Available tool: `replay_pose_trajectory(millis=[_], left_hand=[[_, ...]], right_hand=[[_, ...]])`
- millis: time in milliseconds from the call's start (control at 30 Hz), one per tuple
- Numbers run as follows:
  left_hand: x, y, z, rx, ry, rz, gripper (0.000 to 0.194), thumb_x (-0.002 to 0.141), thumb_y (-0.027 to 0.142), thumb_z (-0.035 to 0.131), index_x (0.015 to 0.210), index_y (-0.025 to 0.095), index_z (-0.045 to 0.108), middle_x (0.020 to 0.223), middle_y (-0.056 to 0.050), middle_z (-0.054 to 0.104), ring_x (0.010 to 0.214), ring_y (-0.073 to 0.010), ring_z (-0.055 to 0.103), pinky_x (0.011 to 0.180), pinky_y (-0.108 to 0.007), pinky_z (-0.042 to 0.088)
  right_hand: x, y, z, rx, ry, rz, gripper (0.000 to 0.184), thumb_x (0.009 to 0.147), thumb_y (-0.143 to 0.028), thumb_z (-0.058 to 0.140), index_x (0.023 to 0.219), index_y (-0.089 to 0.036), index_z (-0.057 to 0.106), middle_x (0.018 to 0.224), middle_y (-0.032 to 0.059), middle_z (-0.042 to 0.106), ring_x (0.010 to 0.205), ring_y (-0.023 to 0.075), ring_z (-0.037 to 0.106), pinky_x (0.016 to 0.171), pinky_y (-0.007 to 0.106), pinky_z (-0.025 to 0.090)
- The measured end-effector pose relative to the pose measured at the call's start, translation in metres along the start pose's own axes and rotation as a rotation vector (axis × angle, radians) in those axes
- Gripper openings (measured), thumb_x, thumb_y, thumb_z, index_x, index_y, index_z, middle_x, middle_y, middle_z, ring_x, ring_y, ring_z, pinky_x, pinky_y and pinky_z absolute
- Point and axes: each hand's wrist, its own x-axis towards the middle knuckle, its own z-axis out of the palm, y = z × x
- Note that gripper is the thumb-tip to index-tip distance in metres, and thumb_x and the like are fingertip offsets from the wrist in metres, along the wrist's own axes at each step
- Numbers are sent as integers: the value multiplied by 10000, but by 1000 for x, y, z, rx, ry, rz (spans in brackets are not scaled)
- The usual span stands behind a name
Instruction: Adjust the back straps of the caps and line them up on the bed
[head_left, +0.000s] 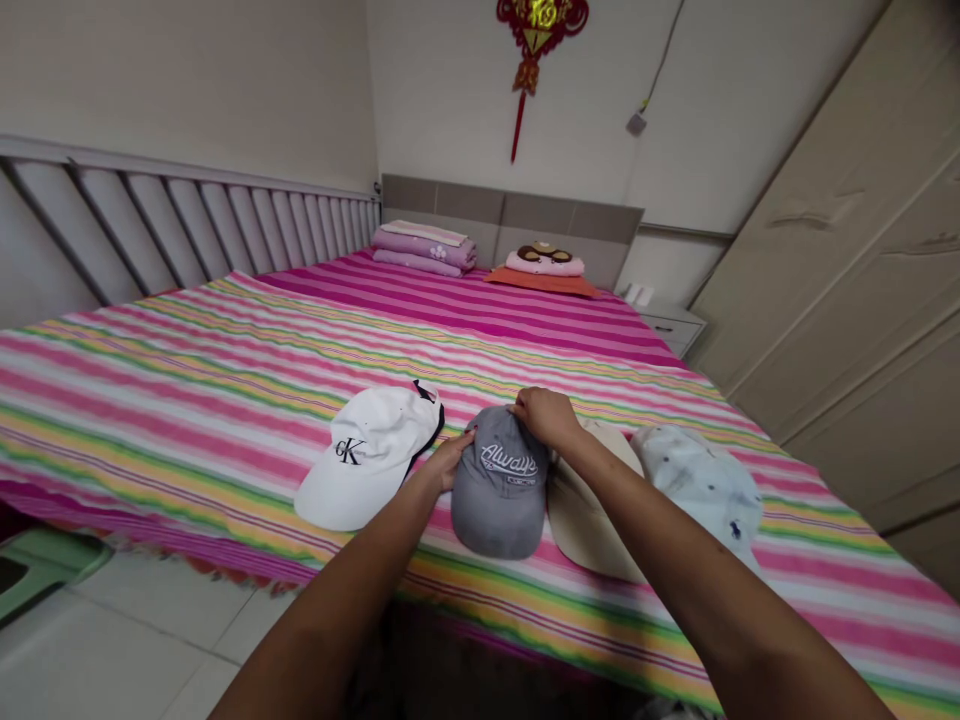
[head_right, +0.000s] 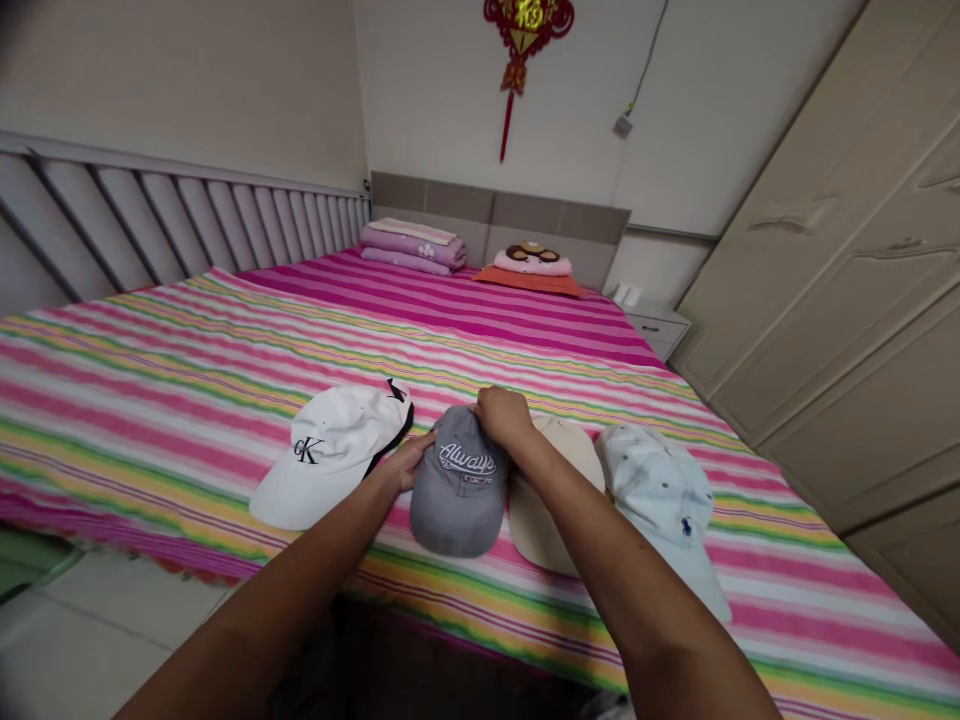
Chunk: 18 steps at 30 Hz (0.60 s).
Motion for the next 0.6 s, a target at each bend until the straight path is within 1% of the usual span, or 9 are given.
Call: replay_pose_trajectory(millis=[67, 133, 200, 300, 367, 433, 533, 600], left_hand=[[3, 2, -3, 26, 57, 40, 105, 615, 152, 661, 680, 119, 586, 449, -6, 565, 424, -132, 519, 505, -258, 419], [5, 2, -2, 36, 109, 98, 106, 606, 132, 648, 614, 134, 542, 390, 32, 498, 357, -95, 446, 440, -221, 366], [5, 0, 0, 31, 150, 162, 113, 608, 120, 621, 607, 145, 511, 391, 53, 473, 353, -78, 424, 425, -201, 341], [5, -2, 3, 9, 193, 234, 120, 611, 97, 576, 639, 162, 478, 442, 66, 492, 389, -71, 449, 447, -187, 354], [5, -2, 4, 4, 218, 240, 124, 616, 81, 546, 639, 166, 458, 451, 65, 496, 393, -72, 459, 457, -188, 372], [5, -1, 4, 8, 234, 216, 123, 619, 64, 522, 644, 166, 458, 453, 55, 503, 409, -86, 486, 480, -205, 407], [7, 3, 6, 21, 231, 166, 138, 619, 45, 511, 690, 162, 499, 496, 29, 544, 491, -128, 559, 547, -258, 466], [8, 4, 8, 30, 227, 143, 158, 619, 37, 518, 719, 159, 525, 531, 13, 569, 543, -150, 586, 586, -289, 484]], right_hand=[[2, -1, 4, -3, -7, -4, 261, 853, -351, 436, 886, -154, 603, 896, 105, 662, 847, 219, 604, 623, 272, 385], [4, -4, 5, -1, -4, -9, 261, 857, -353, 428, 901, -156, 595, 913, 104, 656, 855, 217, 601, 633, 272, 386], [4, -8, 5, 4, 10, -11, 263, 866, -352, 413, 928, -160, 582, 942, 104, 645, 869, 215, 594, 647, 273, 386], [4, -14, 7, 15, 31, 1, 267, 877, -342, 395, 970, -155, 560, 985, 110, 625, 888, 211, 585, 665, 273, 382], [3, -15, 11, 26, 32, 16, 254, 874, -334, 405, 960, -153, 561, 985, 105, 624, 887, 206, 583, 660, 268, 380], [3, -13, 15, 42, 25, 37, 235, 868, -331, 416, 935, -162, 566, 971, 89, 632, 882, 198, 584, 646, 261, 376], [1, -4, 15, 70, 14, 81, 238, 874, -343, 398, 926, -182, 565, 957, 69, 641, 873, 187, 585, 633, 255, 370], [-5, 1, 13, 81, 7, 123, 270, 890, -341, 348, 942, -179, 558, 957, 78, 641, 879, 192, 584, 632, 259, 367]])
